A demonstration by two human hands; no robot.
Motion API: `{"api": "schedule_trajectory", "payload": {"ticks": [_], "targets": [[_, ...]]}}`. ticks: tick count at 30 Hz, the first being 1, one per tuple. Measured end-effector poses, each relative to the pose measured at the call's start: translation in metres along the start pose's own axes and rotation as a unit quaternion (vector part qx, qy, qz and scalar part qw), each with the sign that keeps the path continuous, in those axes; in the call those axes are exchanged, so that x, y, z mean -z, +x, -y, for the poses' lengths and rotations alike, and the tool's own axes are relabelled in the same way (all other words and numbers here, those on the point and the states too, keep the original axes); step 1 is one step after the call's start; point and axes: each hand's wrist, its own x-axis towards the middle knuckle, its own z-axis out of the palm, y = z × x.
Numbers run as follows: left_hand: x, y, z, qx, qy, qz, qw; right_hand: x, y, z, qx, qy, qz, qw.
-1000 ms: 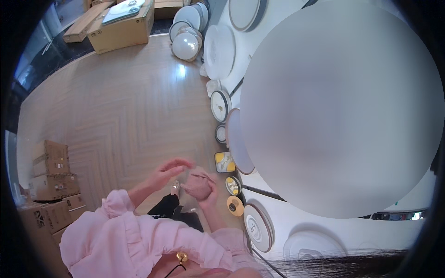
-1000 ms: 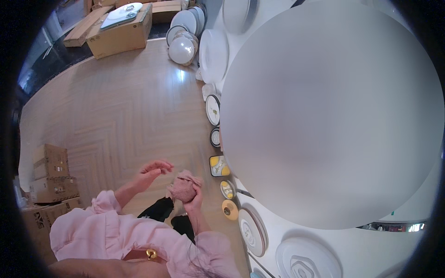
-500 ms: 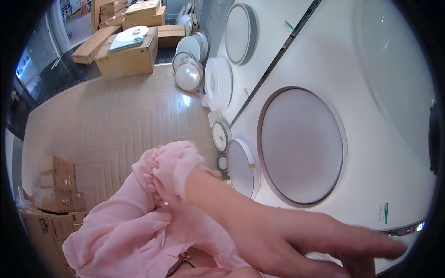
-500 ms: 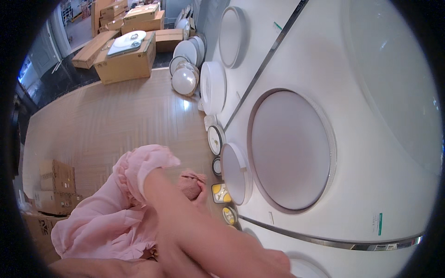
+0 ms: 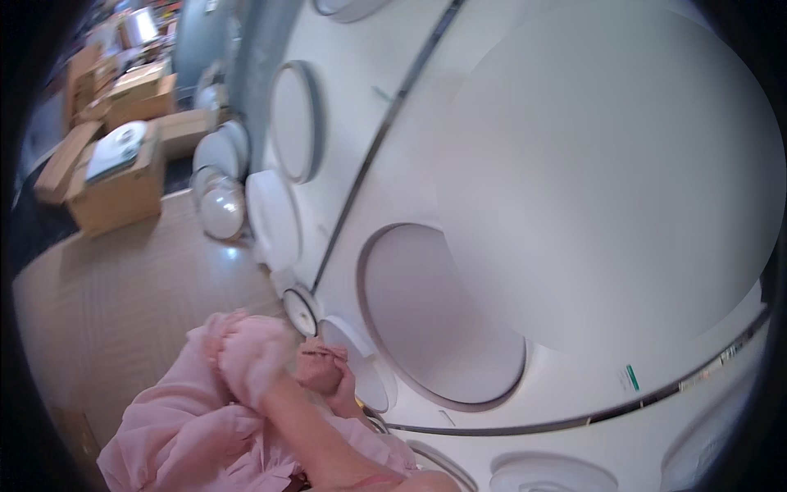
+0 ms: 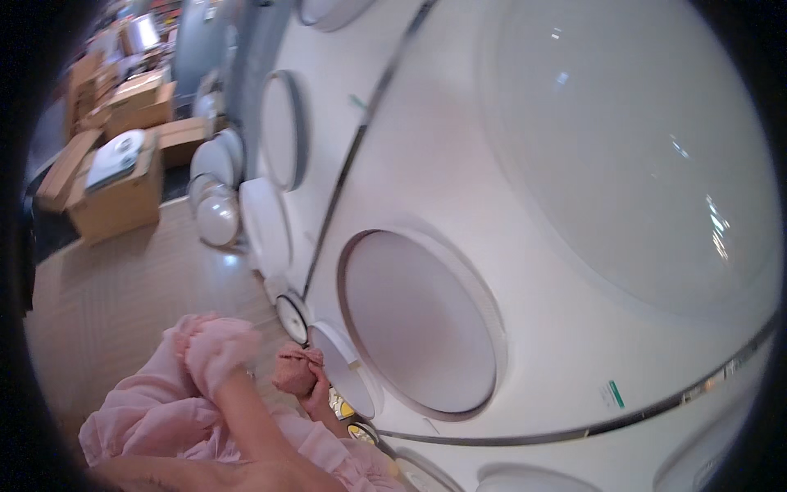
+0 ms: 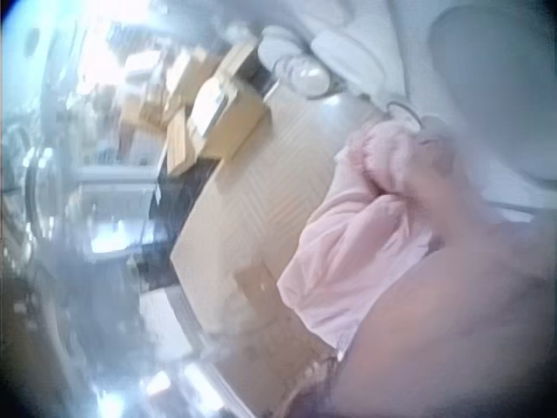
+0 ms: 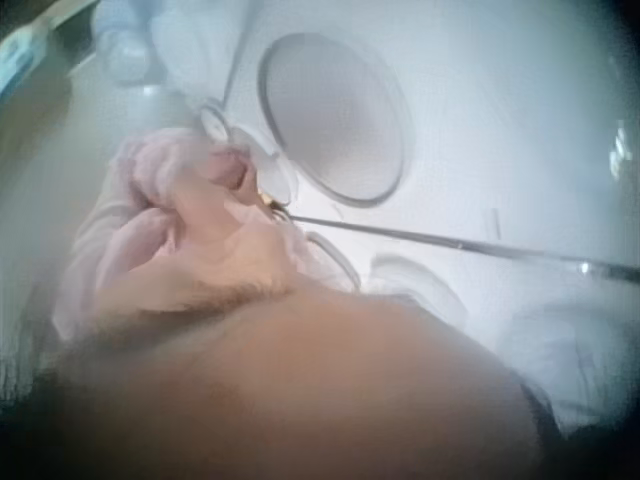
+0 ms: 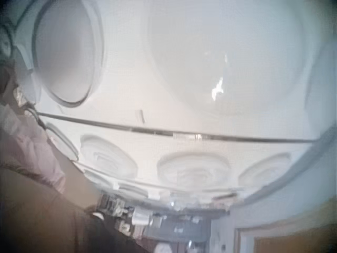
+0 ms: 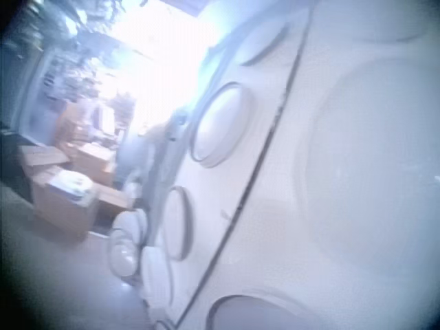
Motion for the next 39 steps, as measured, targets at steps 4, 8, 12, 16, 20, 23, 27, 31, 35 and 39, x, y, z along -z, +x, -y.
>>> {"api": "schedule_trajectory", "payload": {"ticks": [4, 8, 12, 16, 20, 23, 27, 31, 35, 39], "targets": [[0.07, -0.065, -0.014, 0.013, 0.091, 0.054, 0.994, 0.018, 0.009, 0.025, 0.097, 0.011, -0.031, 0.995], [0.164, -0.115, -0.013, 0.173, 0.302, -0.029, 0.937, -0.048, -0.004, 0.051, 0.285, -0.041, -0.082, 0.954], [0.222, -0.154, 0.012, 0.286, 0.466, -0.2, 0.813, -0.102, -0.009, 0.064, 0.429, -0.082, -0.116, 0.892], [0.264, -0.17, 0.058, 0.246, 0.553, -0.292, 0.74, -0.152, -0.01, 0.073, 0.58, -0.119, -0.351, 0.725], [0.274, -0.171, 0.087, 0.292, 0.54, -0.261, 0.745, -0.168, -0.055, 0.133, 0.689, -0.343, -0.468, 0.435], [0.279, -0.173, 0.1, 0.282, 0.565, -0.259, 0.73, -0.216, -0.062, 0.198, 0.593, -0.653, -0.339, 0.326], [0.289, -0.183, 0.095, 0.315, 0.607, -0.236, 0.691, -0.288, 0.042, 0.212, 0.519, -0.817, -0.217, 0.127], [0.291, -0.194, 0.112, 0.331, 0.617, -0.168, 0.694, -0.283, 0.085, 0.213, 0.391, -0.894, -0.208, -0.075], [0.283, -0.179, 0.103, 0.34, 0.617, -0.22, 0.675, -0.284, 0.066, 0.224, 0.331, -0.914, -0.22, -0.076], [0.277, -0.171, 0.097, 0.281, 0.615, -0.277, 0.683, -0.279, 0.018, 0.242, 0.42, -0.847, -0.314, -0.082]]}}
